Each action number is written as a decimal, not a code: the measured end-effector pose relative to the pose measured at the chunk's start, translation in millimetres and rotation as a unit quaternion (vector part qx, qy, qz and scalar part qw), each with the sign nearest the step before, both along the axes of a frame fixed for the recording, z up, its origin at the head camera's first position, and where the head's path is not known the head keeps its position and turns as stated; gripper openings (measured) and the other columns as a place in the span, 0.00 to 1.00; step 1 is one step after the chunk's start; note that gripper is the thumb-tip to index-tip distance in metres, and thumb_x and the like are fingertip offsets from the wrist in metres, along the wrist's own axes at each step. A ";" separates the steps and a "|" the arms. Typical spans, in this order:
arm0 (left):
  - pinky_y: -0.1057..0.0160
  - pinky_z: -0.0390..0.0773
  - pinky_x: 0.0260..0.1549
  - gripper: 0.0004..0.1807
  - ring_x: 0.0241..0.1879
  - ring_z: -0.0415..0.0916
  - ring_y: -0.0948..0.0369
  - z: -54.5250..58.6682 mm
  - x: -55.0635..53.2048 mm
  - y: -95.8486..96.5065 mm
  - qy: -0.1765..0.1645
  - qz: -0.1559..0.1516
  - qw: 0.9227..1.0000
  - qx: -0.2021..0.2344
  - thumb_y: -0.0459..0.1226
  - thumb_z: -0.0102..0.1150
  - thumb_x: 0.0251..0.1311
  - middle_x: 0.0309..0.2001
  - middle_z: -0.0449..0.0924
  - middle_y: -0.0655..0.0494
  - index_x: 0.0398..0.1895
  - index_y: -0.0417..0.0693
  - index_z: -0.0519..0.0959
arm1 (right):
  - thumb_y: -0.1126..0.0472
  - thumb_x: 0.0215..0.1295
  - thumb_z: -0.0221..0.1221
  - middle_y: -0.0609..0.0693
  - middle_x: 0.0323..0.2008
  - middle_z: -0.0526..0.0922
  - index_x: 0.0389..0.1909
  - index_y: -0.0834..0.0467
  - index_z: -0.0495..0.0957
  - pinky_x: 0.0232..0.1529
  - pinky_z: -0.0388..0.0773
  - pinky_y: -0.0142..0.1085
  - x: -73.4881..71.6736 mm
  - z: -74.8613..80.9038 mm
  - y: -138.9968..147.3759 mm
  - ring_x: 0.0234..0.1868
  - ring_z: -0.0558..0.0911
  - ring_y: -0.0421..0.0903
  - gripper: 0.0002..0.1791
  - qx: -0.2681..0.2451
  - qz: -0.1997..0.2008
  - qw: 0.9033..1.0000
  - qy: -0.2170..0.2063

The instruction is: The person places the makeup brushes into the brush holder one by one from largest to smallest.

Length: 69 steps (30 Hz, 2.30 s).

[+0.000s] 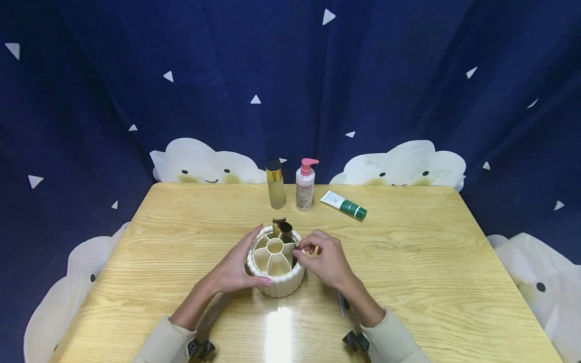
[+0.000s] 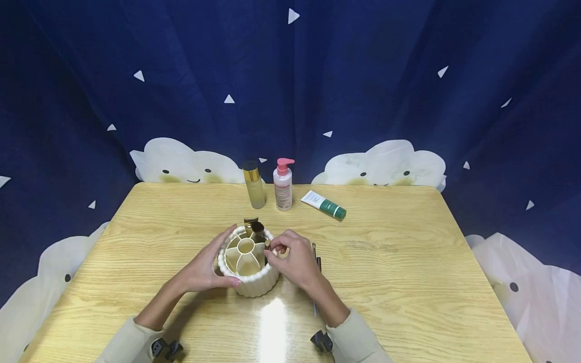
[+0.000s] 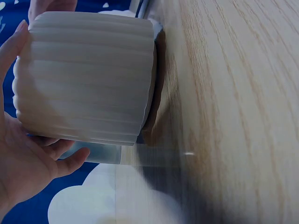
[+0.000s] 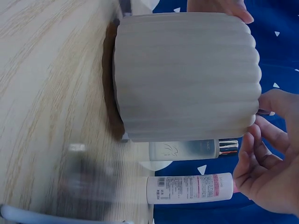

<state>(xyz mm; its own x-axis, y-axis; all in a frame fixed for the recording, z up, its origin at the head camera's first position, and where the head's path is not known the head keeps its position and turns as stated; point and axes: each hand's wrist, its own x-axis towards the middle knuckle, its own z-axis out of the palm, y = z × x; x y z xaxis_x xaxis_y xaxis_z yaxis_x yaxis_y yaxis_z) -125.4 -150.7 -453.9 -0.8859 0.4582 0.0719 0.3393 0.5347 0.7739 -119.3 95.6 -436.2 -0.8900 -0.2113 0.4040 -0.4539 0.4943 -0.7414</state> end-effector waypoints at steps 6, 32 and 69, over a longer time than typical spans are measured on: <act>0.36 0.57 0.66 0.67 0.71 0.53 0.44 1.4 0.1 0.5 0.002 0.000 1.000 0.002 0.57 0.76 0.32 0.74 0.51 0.45 0.75 0.54 0.46 | 0.62 0.48 0.71 0.46 0.23 0.77 0.26 0.54 0.83 0.26 0.74 0.25 -0.7 1.9 1.4 0.28 0.74 0.40 0.06 0.019 0.004 1.000 -0.022; 0.34 0.57 0.65 0.68 0.71 0.53 0.43 -1.1 -0.9 0.2 0.010 0.000 1.000 -0.005 0.57 0.76 0.31 0.74 0.50 0.46 0.76 0.56 0.45 | 0.61 0.56 0.66 0.50 0.31 0.84 0.39 0.60 0.81 0.33 0.79 0.26 -3.7 -3.7 72.2 0.31 0.78 0.35 0.11 0.010 -0.025 0.988 -0.155; 0.35 0.58 0.65 0.67 0.71 0.54 0.44 -0.3 -1.0 0.6 0.001 0.004 1.000 -0.001 0.58 0.77 0.30 0.74 0.52 0.47 0.75 0.65 0.44 | 0.62 0.47 0.67 0.48 0.10 0.79 0.16 0.59 0.78 0.14 0.63 0.27 -9.7 -42.4 87.6 0.12 0.72 0.40 0.08 0.174 -0.125 0.927 -0.309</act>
<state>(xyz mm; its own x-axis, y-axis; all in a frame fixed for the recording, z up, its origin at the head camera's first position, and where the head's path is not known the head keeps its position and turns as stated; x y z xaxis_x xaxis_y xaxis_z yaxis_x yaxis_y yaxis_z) -126.5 -150.1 -454.2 -0.8895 0.4511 0.0733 0.3370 0.5390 0.7719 -129.0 183.2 -478.6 -0.9675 0.0109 -0.2526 0.1650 0.7844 -0.5979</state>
